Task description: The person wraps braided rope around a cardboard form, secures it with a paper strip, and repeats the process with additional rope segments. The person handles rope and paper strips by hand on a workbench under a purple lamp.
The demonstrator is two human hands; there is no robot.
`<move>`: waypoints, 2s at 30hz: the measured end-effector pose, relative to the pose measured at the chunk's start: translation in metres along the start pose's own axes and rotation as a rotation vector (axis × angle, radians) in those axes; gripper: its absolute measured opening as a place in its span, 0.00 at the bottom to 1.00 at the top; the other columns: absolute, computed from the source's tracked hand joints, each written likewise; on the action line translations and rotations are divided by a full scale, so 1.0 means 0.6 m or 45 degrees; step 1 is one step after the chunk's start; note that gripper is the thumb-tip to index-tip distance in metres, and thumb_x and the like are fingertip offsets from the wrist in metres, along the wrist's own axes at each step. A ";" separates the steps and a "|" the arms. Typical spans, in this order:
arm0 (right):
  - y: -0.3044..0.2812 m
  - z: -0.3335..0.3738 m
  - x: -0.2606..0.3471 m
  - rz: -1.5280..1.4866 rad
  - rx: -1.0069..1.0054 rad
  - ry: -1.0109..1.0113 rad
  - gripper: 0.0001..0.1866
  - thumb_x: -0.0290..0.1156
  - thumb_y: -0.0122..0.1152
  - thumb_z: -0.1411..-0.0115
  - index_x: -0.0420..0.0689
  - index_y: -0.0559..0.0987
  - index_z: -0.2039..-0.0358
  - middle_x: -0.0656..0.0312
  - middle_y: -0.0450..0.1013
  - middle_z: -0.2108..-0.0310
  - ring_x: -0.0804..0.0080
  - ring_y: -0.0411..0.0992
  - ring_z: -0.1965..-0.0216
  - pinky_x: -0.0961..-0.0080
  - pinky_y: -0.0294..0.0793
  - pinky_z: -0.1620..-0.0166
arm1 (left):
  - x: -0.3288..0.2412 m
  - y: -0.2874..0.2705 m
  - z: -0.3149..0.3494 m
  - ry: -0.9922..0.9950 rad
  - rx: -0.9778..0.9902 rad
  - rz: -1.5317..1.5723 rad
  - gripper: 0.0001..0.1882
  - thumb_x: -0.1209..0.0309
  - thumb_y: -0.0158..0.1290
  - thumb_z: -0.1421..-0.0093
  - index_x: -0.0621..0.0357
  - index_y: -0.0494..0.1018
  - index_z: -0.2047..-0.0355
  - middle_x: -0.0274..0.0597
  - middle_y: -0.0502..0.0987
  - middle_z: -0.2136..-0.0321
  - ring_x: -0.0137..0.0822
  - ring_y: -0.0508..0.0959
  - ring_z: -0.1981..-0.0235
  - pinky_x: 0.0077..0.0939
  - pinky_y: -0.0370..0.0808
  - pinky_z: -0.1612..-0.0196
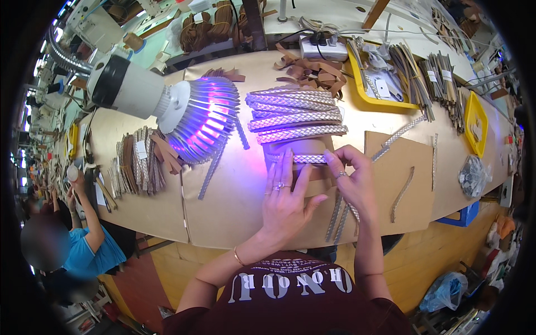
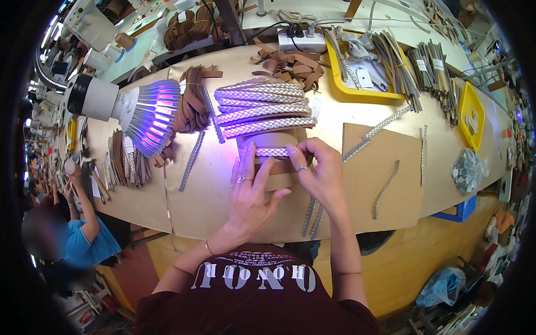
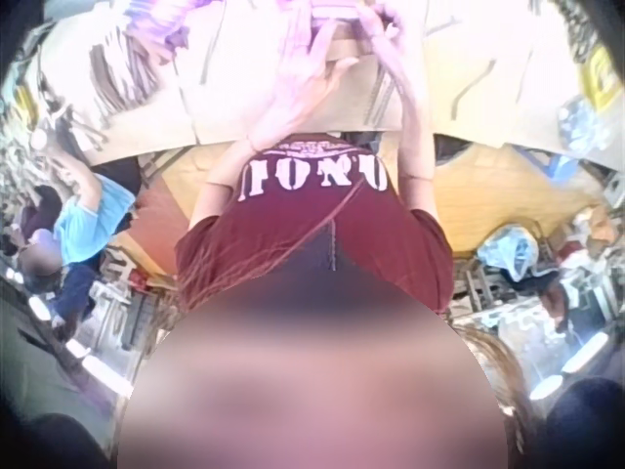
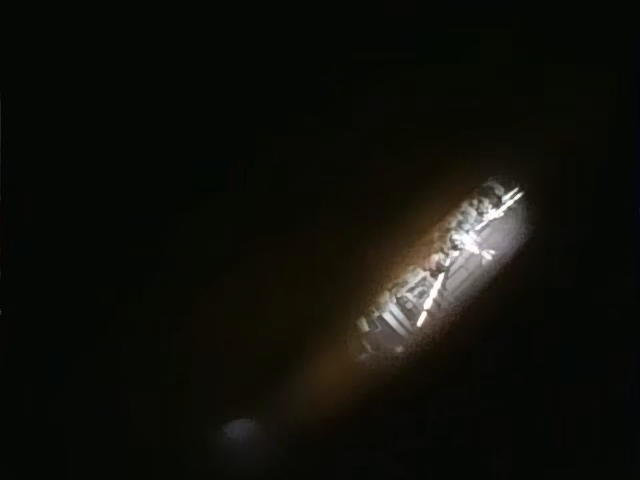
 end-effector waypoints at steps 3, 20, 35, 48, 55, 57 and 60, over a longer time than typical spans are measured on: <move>-0.004 -0.005 0.055 0.070 0.037 -0.121 0.10 0.30 0.64 0.40 0.37 0.77 0.73 0.65 0.71 0.79 0.80 0.66 0.75 0.79 0.67 0.69 | -0.001 -0.001 0.000 -0.053 0.037 -0.001 0.37 0.46 0.57 0.43 0.60 0.68 0.41 0.68 0.56 0.36 0.64 0.61 0.37 0.53 0.59 0.35; -0.018 0.000 0.024 0.194 0.013 -0.047 0.11 0.30 0.64 0.39 0.35 0.78 0.72 0.63 0.73 0.79 0.80 0.67 0.75 0.79 0.68 0.69 | -0.001 0.007 -0.001 -0.023 0.098 0.049 0.42 0.43 0.56 0.43 0.61 0.63 0.39 0.72 0.52 0.35 0.65 0.55 0.34 0.55 0.54 0.34; -0.008 0.004 -0.018 0.044 -0.032 -0.039 0.13 0.35 0.65 0.39 0.36 0.79 0.72 0.57 0.74 0.80 0.73 0.69 0.78 0.74 0.69 0.71 | -0.003 0.005 -0.004 -0.003 0.124 0.019 0.43 0.43 0.57 0.44 0.62 0.63 0.38 0.73 0.51 0.35 0.64 0.56 0.34 0.54 0.55 0.34; 0.018 0.016 -0.087 0.005 0.054 0.244 0.14 0.36 0.66 0.39 0.40 0.78 0.75 0.69 0.69 0.80 0.85 0.63 0.74 0.81 0.65 0.72 | -0.002 0.006 0.002 -0.047 0.163 -0.061 0.45 0.39 0.57 0.47 0.61 0.65 0.40 0.74 0.58 0.39 0.72 0.62 0.40 0.55 0.65 0.40; 0.026 0.017 -0.107 0.039 0.016 0.321 0.23 0.51 0.67 0.43 0.43 0.78 0.63 0.59 0.75 0.74 0.69 0.74 0.72 0.70 0.74 0.65 | -0.025 -0.004 -0.018 0.059 0.120 -0.210 0.44 0.40 0.59 0.48 0.63 0.68 0.42 0.75 0.59 0.40 0.76 0.63 0.42 0.58 0.67 0.44; 0.020 0.019 -0.092 0.056 -0.054 0.200 0.19 0.46 0.65 0.40 0.41 0.78 0.61 0.61 0.76 0.73 0.72 0.74 0.71 0.74 0.74 0.65 | -0.029 -0.009 -0.020 0.094 0.070 -0.220 0.42 0.41 0.59 0.47 0.62 0.69 0.43 0.73 0.61 0.41 0.72 0.64 0.42 0.57 0.66 0.43; 0.027 0.022 -0.089 -0.352 -0.050 0.201 0.15 0.39 0.64 0.38 0.39 0.79 0.60 0.62 0.78 0.71 0.78 0.74 0.70 0.79 0.73 0.65 | -0.024 -0.011 -0.015 0.071 0.090 -0.249 0.39 0.44 0.58 0.45 0.60 0.69 0.42 0.68 0.63 0.41 0.64 0.66 0.41 0.55 0.62 0.41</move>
Point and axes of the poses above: each hand's wrist, its own z-axis away from the middle knuckle, its own y-axis out of the palm, x = y × z, the point moved 10 cm from there along -z, towards the middle knuckle
